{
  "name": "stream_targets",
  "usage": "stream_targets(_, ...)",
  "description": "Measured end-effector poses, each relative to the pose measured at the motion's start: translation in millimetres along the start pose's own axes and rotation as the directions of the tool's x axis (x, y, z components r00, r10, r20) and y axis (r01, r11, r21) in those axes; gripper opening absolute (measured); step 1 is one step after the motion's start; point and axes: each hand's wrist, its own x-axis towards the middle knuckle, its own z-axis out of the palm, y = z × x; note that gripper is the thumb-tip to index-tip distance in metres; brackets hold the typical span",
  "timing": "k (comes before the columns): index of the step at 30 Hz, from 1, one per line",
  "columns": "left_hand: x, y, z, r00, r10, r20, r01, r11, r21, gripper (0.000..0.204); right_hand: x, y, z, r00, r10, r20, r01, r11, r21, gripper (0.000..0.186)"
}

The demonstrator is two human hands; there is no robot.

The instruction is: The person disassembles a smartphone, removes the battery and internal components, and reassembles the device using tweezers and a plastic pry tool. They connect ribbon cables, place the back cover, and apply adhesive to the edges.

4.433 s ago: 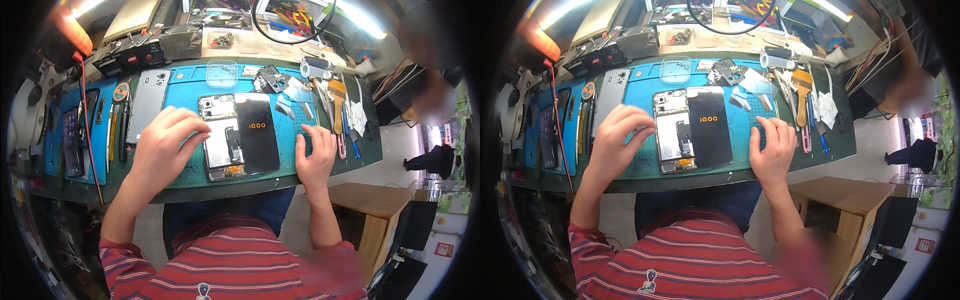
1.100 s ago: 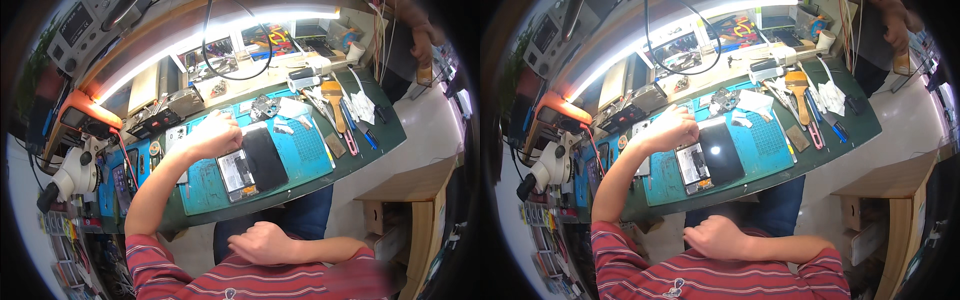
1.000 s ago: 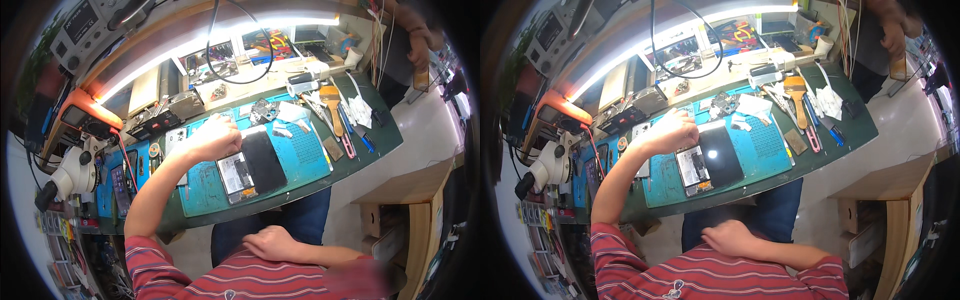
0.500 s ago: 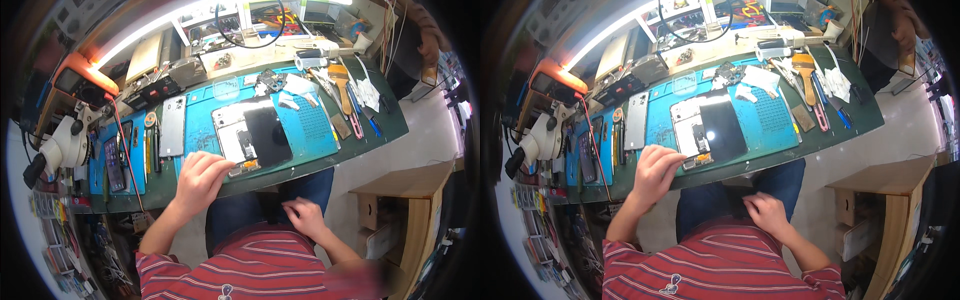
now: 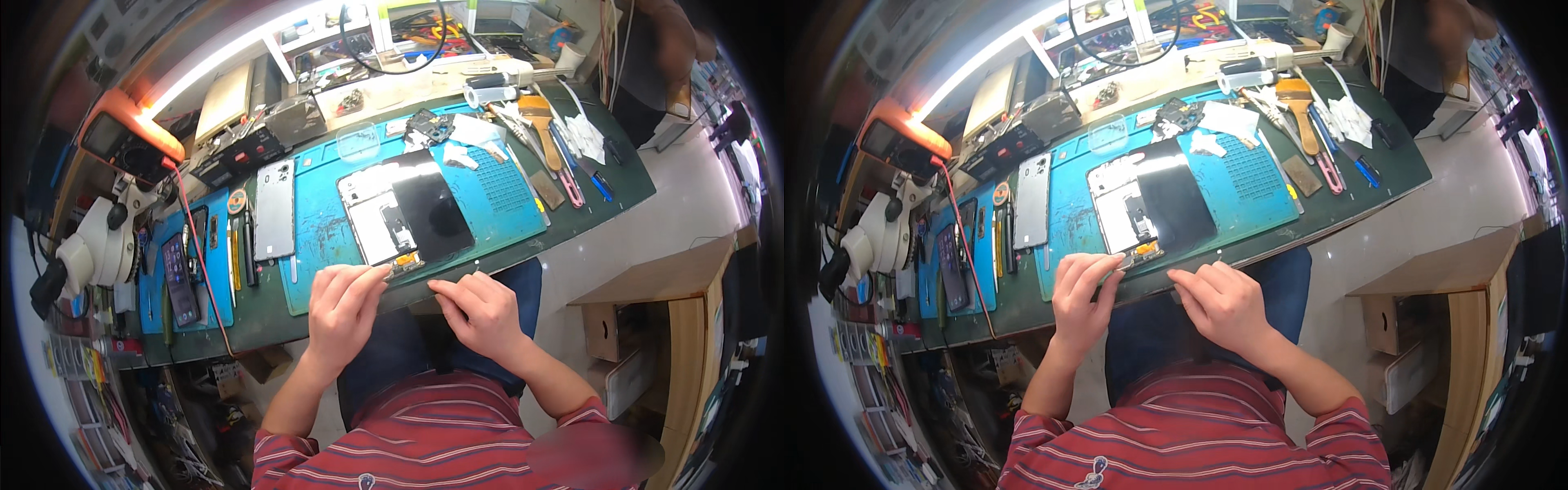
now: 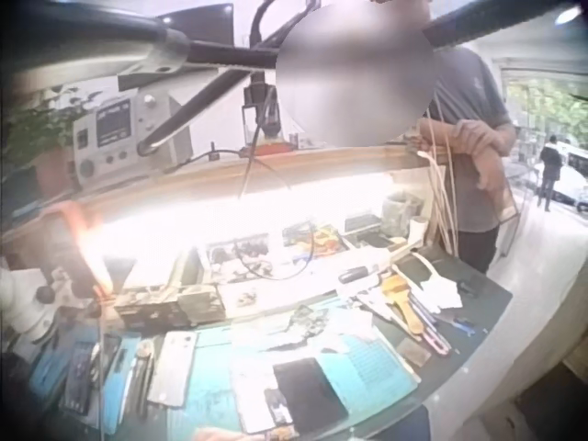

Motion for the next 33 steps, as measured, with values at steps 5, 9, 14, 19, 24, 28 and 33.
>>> stream_targets(5, 21.2, 6.6, 8.1, 0.993, -0.034, 0.117, 0.043, 0.996, -0.076, 0.049, 0.0, 3.4, -0.5, 1.0, -0.005, 0.01, 0.004, 1.0, 0.006, 0.023)
stream_targets(9, 17.3, 1.2, 6.7, 0.995, 0.029, 0.098, -0.028, 1.0, -0.015, 0.048, -0.3, 3.4, 0.4, 1.0, -0.023, -0.009, 0.023, 1.0, 0.015, 0.023)
stream_targets(14, 0.6, -13.1, -8.9, 0.997, -0.07, -0.013, 0.07, 0.997, 0.023, 0.046, -4.7, 6.9, -0.3, 0.999, -0.045, -0.001, 0.045, 0.999, 0.021, 0.023)
stream_targets(19, 6.9, -11.1, -7.4, 0.998, -0.033, 0.06, 0.033, 0.999, -0.005, 0.05, -2.3, 7.6, 1.5, 0.999, -0.039, -0.011, 0.039, 0.999, 0.014, 0.023)
stream_targets(24, 14.4, -19.1, -0.6, 0.996, -0.082, 0.027, 0.08, 0.996, 0.047, 0.054, -2.6, 8.5, 0.9, 0.999, -0.046, -0.008, 0.046, 0.999, 0.01, 0.025)
stream_targets(28, 7.4, -29.3, -4.6, 0.984, -0.176, -0.003, 0.176, 0.981, 0.076, 0.046, -3.8, 10.8, 6.3, 0.997, -0.063, -0.05, 0.064, 0.998, 0.022, 0.027)
stream_targets(33, 4.0, -21.6, -12.7, 0.993, -0.059, 0.105, 0.046, 0.992, 0.119, 0.032, -8.7, 12.0, 12.6, 0.995, -0.06, -0.081, 0.06, 0.998, -0.003, 0.029)
